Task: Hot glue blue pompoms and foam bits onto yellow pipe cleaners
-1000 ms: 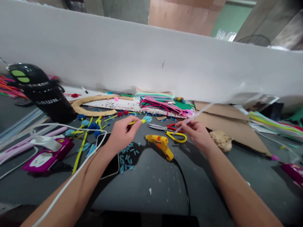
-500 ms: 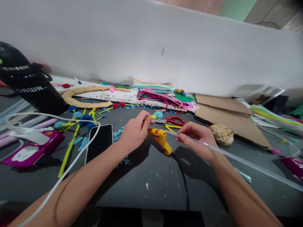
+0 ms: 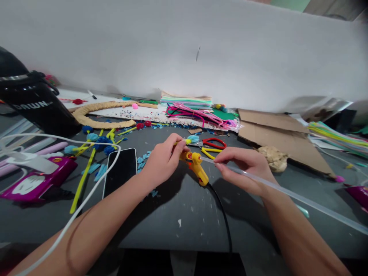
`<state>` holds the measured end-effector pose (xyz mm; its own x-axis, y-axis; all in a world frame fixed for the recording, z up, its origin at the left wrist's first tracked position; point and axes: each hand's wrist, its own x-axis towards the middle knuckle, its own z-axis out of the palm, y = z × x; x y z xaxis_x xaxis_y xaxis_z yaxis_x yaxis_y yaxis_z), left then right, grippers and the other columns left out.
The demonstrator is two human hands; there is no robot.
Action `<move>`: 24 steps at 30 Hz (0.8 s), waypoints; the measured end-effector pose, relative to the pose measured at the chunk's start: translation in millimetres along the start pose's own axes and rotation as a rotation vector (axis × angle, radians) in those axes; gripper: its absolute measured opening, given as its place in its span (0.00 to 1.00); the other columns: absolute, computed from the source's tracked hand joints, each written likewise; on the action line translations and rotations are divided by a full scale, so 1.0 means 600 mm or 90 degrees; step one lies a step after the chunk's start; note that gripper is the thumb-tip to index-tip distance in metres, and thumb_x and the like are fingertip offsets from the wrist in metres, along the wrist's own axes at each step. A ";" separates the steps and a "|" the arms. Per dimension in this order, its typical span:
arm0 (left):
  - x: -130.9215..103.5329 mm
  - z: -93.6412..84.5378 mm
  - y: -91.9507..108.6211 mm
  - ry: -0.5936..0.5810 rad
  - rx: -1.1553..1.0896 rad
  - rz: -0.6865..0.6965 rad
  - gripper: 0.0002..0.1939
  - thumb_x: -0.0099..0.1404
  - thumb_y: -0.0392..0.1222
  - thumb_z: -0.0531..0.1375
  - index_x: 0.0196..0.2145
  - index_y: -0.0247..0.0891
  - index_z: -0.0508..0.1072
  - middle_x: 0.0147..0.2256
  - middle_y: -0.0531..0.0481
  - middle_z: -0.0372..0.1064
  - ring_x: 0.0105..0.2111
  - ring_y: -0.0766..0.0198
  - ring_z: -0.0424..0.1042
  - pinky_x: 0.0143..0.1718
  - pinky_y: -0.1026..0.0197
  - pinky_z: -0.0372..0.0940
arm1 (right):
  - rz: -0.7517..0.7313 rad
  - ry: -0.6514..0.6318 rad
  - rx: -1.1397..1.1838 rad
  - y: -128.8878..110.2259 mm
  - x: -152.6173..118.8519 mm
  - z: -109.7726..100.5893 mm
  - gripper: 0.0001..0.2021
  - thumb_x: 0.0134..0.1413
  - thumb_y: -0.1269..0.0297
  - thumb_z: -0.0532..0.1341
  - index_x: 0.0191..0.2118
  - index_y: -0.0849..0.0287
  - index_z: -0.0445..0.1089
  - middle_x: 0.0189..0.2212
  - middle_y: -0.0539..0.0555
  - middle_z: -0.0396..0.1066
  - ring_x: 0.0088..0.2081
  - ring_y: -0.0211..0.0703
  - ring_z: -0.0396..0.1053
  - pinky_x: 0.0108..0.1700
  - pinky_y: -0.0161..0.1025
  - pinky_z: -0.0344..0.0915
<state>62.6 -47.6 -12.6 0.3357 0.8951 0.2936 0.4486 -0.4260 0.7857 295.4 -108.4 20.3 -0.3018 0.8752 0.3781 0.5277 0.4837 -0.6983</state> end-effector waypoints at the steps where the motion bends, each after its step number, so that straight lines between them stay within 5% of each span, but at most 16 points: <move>1: 0.000 -0.001 0.000 0.000 0.005 -0.001 0.16 0.73 0.54 0.47 0.39 0.41 0.66 0.40 0.49 0.79 0.37 0.61 0.76 0.39 0.61 0.65 | -0.020 -0.003 -0.003 -0.002 0.001 0.000 0.04 0.54 0.69 0.63 0.36 0.56 0.75 0.32 0.52 0.75 0.34 0.42 0.73 0.38 0.37 0.69; 16: -0.002 -0.008 -0.002 0.000 0.024 0.025 0.14 0.73 0.52 0.48 0.39 0.41 0.66 0.38 0.51 0.79 0.34 0.63 0.75 0.35 0.64 0.63 | -0.178 0.040 -0.239 -0.022 0.006 0.007 0.04 0.59 0.72 0.61 0.38 0.57 0.72 0.33 0.54 0.73 0.34 0.40 0.71 0.38 0.36 0.67; 24: -0.001 -0.016 -0.007 -0.016 0.009 0.034 0.15 0.73 0.51 0.48 0.41 0.40 0.68 0.40 0.50 0.79 0.37 0.62 0.76 0.36 0.63 0.64 | -0.167 -0.011 -0.261 -0.028 0.004 0.004 0.07 0.60 0.69 0.62 0.44 0.55 0.72 0.37 0.55 0.73 0.35 0.40 0.71 0.38 0.35 0.68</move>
<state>52.6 -45.1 -10.8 0.3804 0.8673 0.3212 0.4406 -0.4753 0.7615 283.7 -114.6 31.2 -0.4776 0.7244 0.4972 0.7004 0.6555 -0.2823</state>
